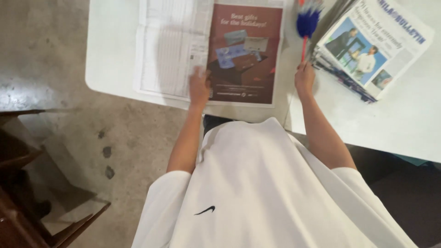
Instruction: Dusting individual pages of newspapers with a feather duster on a table.
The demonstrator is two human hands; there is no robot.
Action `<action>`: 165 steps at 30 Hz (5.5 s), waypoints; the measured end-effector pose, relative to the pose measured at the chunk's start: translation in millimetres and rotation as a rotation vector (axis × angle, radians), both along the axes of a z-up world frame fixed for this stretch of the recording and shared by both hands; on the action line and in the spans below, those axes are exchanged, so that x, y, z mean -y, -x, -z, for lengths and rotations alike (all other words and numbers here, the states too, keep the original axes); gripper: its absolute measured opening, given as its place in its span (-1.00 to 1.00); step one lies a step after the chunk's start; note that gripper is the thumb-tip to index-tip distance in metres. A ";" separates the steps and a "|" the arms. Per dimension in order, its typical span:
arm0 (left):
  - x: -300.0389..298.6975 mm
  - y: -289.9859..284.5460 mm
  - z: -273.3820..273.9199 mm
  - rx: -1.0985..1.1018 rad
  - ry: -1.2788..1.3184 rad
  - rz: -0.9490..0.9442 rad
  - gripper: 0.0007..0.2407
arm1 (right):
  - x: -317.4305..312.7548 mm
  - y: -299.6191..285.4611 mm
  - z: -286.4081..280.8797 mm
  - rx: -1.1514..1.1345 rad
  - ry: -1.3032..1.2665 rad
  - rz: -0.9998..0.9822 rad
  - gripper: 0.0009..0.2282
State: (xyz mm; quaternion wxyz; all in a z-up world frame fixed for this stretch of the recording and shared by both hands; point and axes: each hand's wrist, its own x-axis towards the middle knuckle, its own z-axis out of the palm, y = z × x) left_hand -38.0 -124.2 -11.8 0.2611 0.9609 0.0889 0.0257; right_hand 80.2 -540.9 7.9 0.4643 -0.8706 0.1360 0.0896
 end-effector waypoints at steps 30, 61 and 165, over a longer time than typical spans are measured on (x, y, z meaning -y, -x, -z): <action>162.4 -23.7 12.0 -0.142 0.907 0.046 -0.90 | 64.8 77.2 1.8 -0.101 -0.113 0.011 -0.71; -117.0 54.8 45.0 0.610 1.620 -1.082 -0.71 | -67.7 75.0 2.5 -0.095 0.343 -0.291 -0.65; 95.5 0.0 76.0 0.106 -0.023 0.415 -0.39 | 40.6 121.2 -20.1 -0.040 0.327 -0.296 -0.73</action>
